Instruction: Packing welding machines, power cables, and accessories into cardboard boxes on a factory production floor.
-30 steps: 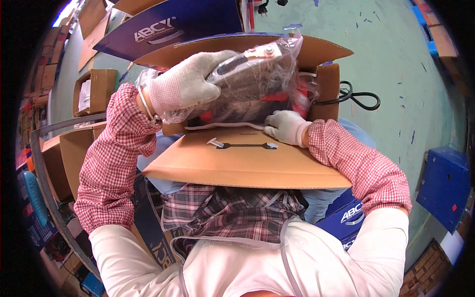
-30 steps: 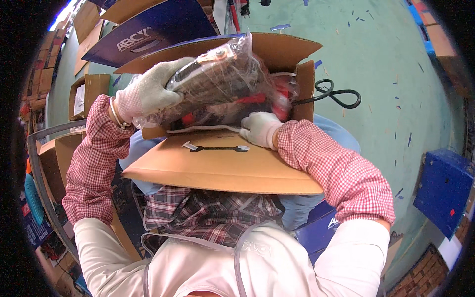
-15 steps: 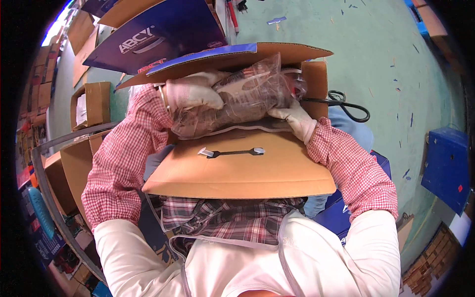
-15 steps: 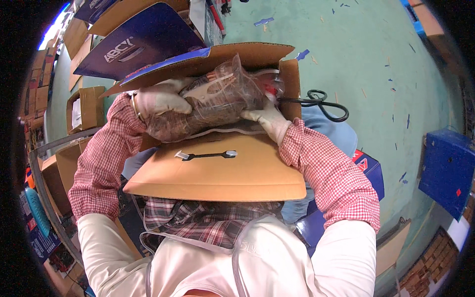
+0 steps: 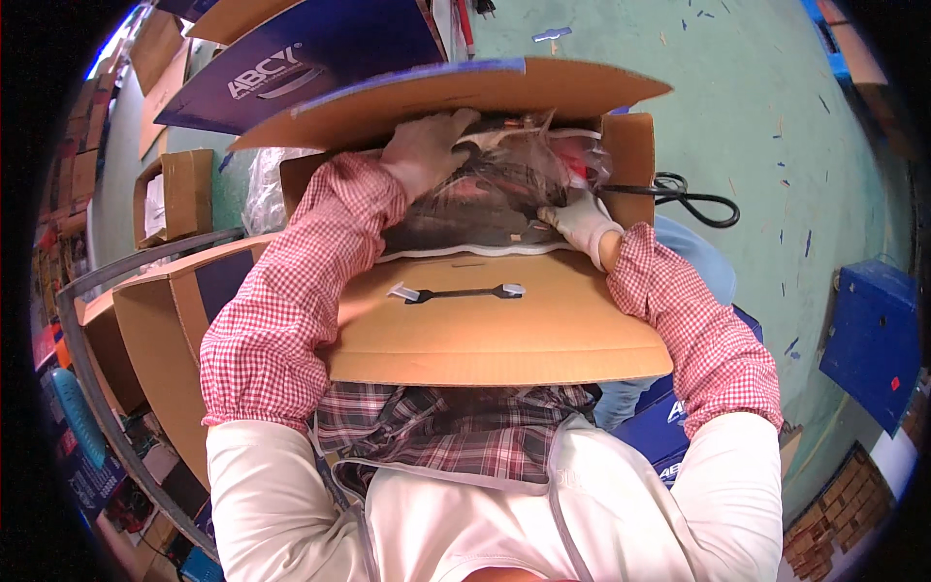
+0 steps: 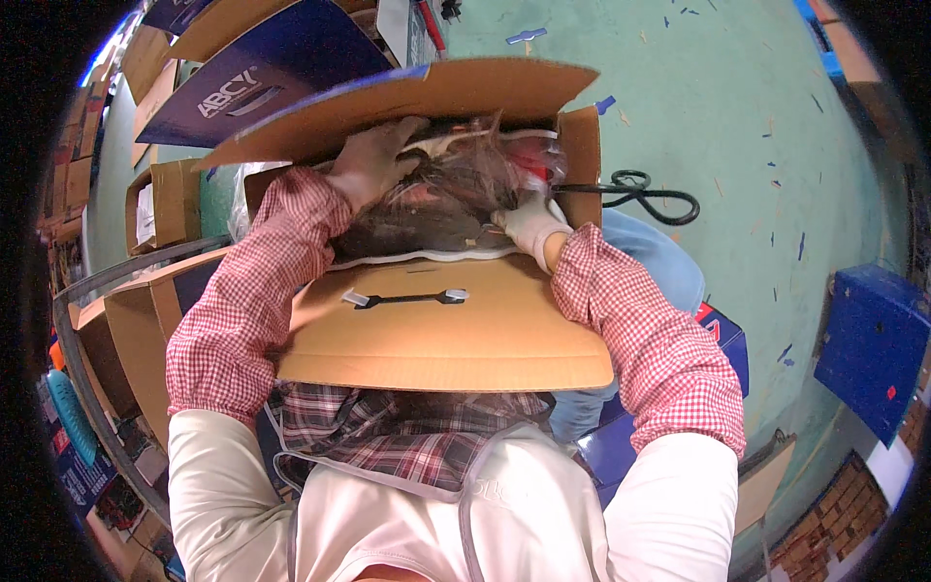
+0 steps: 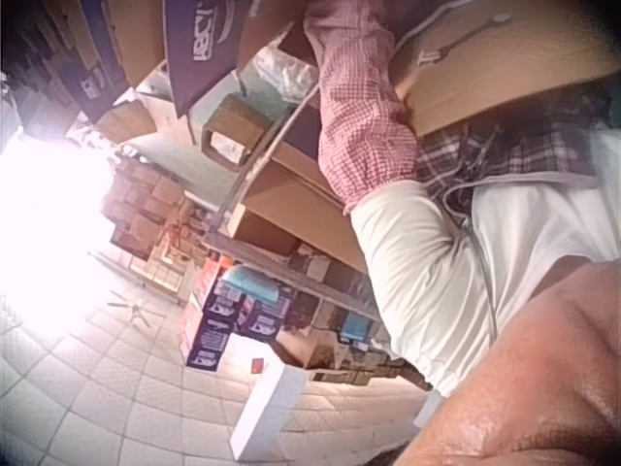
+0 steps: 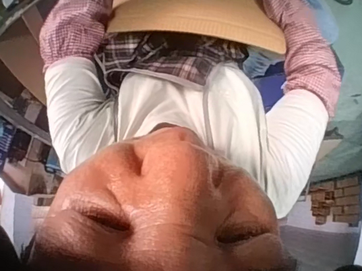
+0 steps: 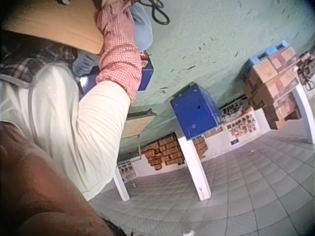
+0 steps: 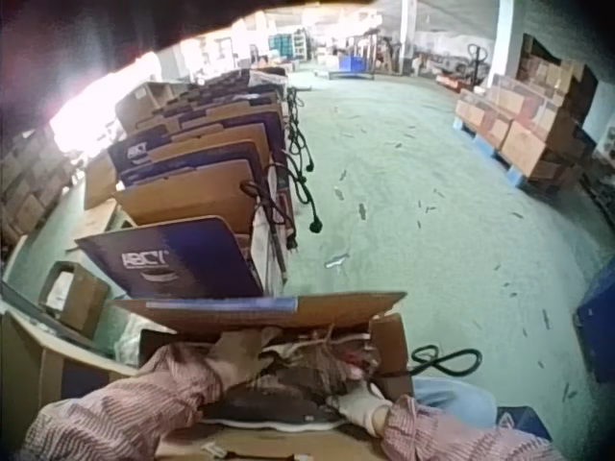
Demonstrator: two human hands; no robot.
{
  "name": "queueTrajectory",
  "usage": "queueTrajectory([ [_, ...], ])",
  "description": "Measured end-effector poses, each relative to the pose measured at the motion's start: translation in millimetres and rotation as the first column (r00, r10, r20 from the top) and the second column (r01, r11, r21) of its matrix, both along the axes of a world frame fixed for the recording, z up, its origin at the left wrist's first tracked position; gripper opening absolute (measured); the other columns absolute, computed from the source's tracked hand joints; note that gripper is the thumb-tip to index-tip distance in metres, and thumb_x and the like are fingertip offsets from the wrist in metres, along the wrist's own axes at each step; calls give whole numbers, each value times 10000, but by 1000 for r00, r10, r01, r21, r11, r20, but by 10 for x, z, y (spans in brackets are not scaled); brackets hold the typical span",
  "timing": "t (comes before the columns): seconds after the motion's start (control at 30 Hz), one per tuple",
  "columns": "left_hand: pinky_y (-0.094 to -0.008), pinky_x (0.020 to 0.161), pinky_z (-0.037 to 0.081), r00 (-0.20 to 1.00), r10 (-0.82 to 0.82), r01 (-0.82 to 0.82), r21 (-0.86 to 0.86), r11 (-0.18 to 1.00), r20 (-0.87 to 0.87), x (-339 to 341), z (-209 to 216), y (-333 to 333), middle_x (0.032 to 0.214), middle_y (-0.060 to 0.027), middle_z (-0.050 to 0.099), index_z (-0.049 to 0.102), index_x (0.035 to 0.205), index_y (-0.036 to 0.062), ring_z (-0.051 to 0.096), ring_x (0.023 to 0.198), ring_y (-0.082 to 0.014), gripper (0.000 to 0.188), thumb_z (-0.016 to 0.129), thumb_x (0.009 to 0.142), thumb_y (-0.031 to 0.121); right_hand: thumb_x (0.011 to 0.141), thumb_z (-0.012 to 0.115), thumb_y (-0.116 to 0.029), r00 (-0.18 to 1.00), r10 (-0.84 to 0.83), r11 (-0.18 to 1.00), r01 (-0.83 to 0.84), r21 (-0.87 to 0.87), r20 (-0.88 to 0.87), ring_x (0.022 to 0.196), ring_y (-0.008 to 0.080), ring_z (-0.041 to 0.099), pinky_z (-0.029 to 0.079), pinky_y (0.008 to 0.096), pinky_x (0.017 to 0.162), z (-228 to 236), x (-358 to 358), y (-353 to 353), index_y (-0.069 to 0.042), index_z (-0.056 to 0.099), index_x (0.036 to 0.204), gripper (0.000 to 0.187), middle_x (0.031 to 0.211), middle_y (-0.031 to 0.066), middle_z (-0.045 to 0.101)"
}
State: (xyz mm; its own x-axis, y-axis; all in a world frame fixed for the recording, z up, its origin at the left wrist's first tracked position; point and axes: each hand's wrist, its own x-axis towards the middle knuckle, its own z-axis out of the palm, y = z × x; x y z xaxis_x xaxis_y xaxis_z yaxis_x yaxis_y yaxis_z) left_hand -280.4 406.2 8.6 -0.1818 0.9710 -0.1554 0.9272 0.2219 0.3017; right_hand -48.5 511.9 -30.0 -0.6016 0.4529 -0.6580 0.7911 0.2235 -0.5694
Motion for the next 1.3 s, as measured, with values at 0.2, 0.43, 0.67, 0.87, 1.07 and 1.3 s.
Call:
queueTrajectory([
  [0.2,-412,803,476,911,-210,318,281,906,-355,83,118,-605,991,-84,607,616,1087,126,599,925,-269,294,601,796,170,793,662,-227,990,-140,979,144,141,-34,1089,393,566,434,382,950,118,-86,-32,-8,485,1269,553,1159,245,604],
  [0.43,-443,761,478,984,-124,82,-292,953,-129,291,70,-838,1006,-160,593,559,1147,92,583,949,-340,345,602,862,282,854,610,-272,898,-63,969,160,189,-436,996,451,565,446,438,844,269,-188,-39,-14,504,1217,458,1083,294,585],
  [0.67,-474,747,488,986,-69,102,-231,968,149,285,-109,-833,892,-178,622,561,1082,78,616,870,-362,276,533,889,274,856,599,-285,954,-46,931,149,335,-297,1007,450,555,448,453,852,210,-266,90,-10,501,1184,439,1053,285,583],
  [0.87,-466,712,506,993,102,-96,-94,991,64,171,-146,-712,884,-175,644,565,1094,116,630,837,-375,229,491,916,240,875,553,-288,960,191,837,-51,544,-203,1048,412,556,462,495,865,251,-305,36,-83,473,1258,442,1165,217,528],
  [1.07,-440,731,514,987,79,-81,-9,997,-141,11,-103,-581,880,-158,617,634,1012,146,619,865,-343,183,534,885,233,865,565,-237,964,240,872,-164,461,-113,1058,430,534,443,479,909,242,-325,-5,-41,461,1254,448,1147,246,550],
  [1.3,-458,852,467,988,132,-117,170,979,-80,37,-312,-815,998,-170,588,586,1175,147,569,983,-353,326,568,861,233,867,577,-275,946,207,865,-57,498,-251,1066,420,532,431,467,916,-30,-310,-32,-8,527,1144,388,1111,248,569],
])
